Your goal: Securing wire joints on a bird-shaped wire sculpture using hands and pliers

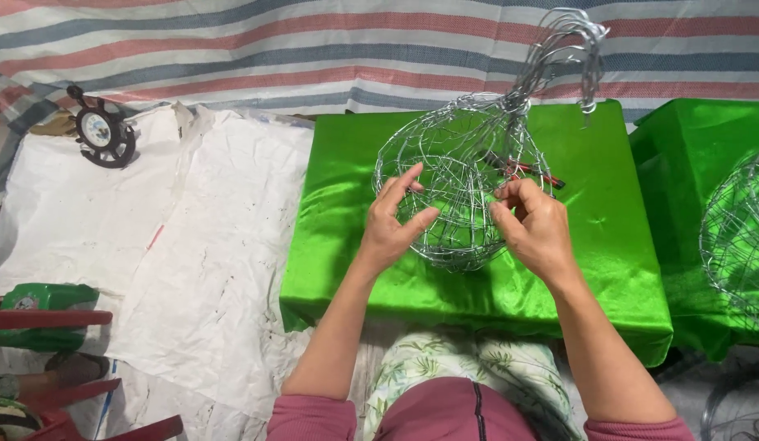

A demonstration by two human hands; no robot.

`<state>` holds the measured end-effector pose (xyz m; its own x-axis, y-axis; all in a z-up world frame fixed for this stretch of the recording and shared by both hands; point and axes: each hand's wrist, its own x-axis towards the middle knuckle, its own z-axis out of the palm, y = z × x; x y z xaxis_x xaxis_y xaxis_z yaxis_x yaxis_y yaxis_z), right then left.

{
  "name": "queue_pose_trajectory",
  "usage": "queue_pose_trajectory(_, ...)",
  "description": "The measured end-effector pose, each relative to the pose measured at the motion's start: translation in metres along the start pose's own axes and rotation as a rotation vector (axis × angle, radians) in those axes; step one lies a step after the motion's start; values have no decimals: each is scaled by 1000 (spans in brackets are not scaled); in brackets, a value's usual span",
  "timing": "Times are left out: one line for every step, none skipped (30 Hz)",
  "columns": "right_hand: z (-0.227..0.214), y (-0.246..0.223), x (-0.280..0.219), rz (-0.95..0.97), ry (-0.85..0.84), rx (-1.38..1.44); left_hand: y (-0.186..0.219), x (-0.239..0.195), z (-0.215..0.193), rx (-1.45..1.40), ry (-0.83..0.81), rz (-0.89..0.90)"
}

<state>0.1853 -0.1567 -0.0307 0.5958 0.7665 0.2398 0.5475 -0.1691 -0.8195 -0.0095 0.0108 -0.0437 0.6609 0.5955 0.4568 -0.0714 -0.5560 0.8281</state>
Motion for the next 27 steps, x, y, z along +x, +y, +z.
queue_pose_trajectory(-2, 4, 1, -7, -1, -2, 1, -2, 5, 1, 6, 4)
queue_pose_trajectory(-4, 9, 2, -30, 35, -20, 3, -4, 10, 1, 25, 33)
queue_pose_trajectory(-7, 15, 2, -49, 71, -40, 4, -8, 16, -1, 42, 60)
queue_pose_trajectory(-10, 15, 3, -53, 68, -42, 4, -9, 20, -2, 47, 60)
queue_pose_trajectory(-13, 16, 3, -90, 74, -44, 4, -11, 24, 10, 80, 109)
queue_pose_trajectory(-16, 17, 4, -126, 79, -47, 4, -13, 28, 22, 114, 157)
queue_pose_trajectory(-19, 16, 7, -127, 75, -50, 10, -15, 30, 19, 117, 154)
queue_pose_trajectory(-22, 15, 11, -159, 65, -52, 16, -17, 33, 26, 143, 174)
queue_pose_trajectory(-24, 14, 13, -189, 54, -52, 22, -19, 35, 33, 168, 191)
queue_pose_trajectory(-24, 14, 17, -188, 50, -54, 18, -24, 40, 32, 169, 187)
queue_pose_trajectory(-24, 15, 21, -203, 24, -54, 15, -30, 46, 51, 174, 170)
queue_pose_trajectory(-24, 16, 25, -218, -2, -54, 11, -35, 52, 69, 178, 153)
queue_pose_trajectory(-19, 22, 28, -215, -3, -53, 4, -38, 53, 70, 176, 150)
queue_pose_trajectory(-14, 27, 30, -259, 2, -77, -3, -41, 55, 105, 161, 129)
queue_pose_trajectory(-10, 32, 33, -305, 6, -102, -10, -43, 56, 139, 148, 108)
queue_pose_trajectory(-10, 20, 33, -303, 4, -102, -10, -42, 53, 139, 148, 106)
queue_pose_trajectory(-10, 8, 31, -326, 39, -73, -9, -43, 50, 127, 181, 81)
queue_pose_trajectory(-10, -4, 29, -348, 74, -44, -9, -44, 47, 115, 215, 56)
queue_pose_trajectory(-10, -7, 25, -348, 72, -43, -10, -43, 48, 117, 216, 55)
queue_pose_trajectory(-11, -11, 20, -363, 128, -28, -10, -43, 48, 95, 222, 44)
queue_pose_trajectory(-13, -14, 16, -380, 184, -14, -10, -42, 49, 71, 230, 36)
queue_pose_trajectory(-9, -11, 12, -381, 182, -15, -5, -40, 47, 71, 232, 35)
queue_pose_trajectory(-5, -6, 7, -371, 197, -3, 0, -40, 46, 69, 219, 41)
queue_pose_trajectory(-1, -2, 1, -361, 211, 8, 6, -40, 45, 67, 205, 47)
queue_pose_trajectory(3, -3, -2, -357, 213, 7, 5, -41, 45, 66, 202, 46)
queue_pose_trajectory(7, -5, -5, -363, 210, 19, 5, -41, 46, 79, 193, 53)
queue_pose_trajectory(10, -7, -8, -371, 207, 31, 4, -41, 47, 93, 187, 62)
